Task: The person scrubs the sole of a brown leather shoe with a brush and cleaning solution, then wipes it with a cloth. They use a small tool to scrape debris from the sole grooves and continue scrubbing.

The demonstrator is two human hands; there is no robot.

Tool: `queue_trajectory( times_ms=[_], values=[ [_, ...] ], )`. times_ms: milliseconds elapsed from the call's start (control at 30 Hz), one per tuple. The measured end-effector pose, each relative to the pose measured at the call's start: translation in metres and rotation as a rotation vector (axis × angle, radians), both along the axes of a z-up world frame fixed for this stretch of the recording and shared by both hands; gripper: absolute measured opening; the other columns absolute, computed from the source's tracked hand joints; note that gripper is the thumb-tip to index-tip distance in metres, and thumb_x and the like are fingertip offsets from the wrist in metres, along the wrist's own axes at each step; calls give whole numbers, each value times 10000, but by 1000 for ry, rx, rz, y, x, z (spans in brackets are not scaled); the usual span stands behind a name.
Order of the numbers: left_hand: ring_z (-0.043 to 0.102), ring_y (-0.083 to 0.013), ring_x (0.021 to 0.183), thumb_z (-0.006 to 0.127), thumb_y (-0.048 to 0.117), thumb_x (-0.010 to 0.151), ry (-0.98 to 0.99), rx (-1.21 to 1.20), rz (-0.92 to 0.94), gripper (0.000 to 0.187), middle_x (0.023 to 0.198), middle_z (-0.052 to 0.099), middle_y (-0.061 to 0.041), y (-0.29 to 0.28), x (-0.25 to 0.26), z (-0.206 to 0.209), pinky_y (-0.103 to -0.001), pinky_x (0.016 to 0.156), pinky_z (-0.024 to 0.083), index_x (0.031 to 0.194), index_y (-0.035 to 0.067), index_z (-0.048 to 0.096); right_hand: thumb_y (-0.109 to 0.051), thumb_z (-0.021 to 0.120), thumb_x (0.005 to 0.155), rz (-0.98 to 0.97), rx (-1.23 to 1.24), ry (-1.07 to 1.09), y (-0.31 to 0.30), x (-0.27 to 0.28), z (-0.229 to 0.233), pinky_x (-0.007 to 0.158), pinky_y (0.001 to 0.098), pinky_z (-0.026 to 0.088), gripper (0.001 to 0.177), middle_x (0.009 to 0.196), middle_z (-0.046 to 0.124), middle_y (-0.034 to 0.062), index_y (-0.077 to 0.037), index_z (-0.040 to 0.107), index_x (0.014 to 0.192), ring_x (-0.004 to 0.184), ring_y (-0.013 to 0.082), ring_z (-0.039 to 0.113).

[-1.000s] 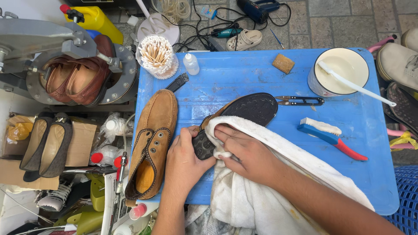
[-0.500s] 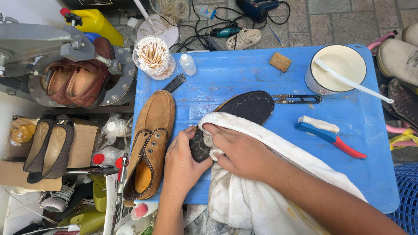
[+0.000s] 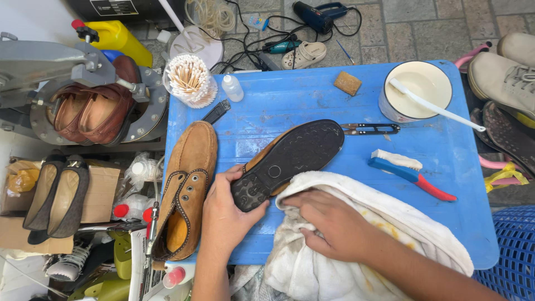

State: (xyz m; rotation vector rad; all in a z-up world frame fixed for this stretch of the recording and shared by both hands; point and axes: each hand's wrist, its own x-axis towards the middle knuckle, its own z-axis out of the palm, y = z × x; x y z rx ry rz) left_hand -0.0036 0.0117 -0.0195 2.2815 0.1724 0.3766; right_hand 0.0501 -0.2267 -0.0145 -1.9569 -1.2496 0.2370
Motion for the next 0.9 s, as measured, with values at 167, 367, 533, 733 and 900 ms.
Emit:
queue_trajectory(
  times_ms=[167,367,533,733,900],
  values=[
    [601,-379,1217,918,167,603,0,112,10,734,1329,627,-175,-5,-3,14,-455,1011,481,1204,29,519,-147,698,854,-90,118,22,-30,-15,5,1079,511,433,291,1451,578,219,-28,502,1033,1305,429,563],
    [450,-375,1336,921,176,541,37,345,0,812,1425,514,-124,-28,0,38,-535,1051,345,1275,105,581,-17,707,850,-712,125,19,-80,-24,-8,835,376,572,172,1015,702,90,-48,626,999,922,250,707],
    [449,-349,1306,888,157,584,55,415,14,761,1402,527,-98,-36,-6,45,-532,1021,337,1297,123,623,-87,795,792,-1018,-215,-297,-122,-2,8,837,452,485,270,998,661,164,5,639,992,935,360,604],
    [706,-257,999,787,143,842,32,129,-7,308,1121,718,-67,-57,-27,27,-379,834,565,1137,101,709,-127,800,813,-1002,-313,-245,-143,2,-5,849,473,480,270,975,662,177,4,662,1005,946,376,593],
    [789,-229,718,748,269,898,200,-167,65,263,894,776,-96,-77,-32,21,-347,643,621,1060,63,726,-57,713,910,-970,-293,-331,-152,3,-18,897,487,471,178,1038,648,200,27,629,1042,995,411,584]
  ],
)
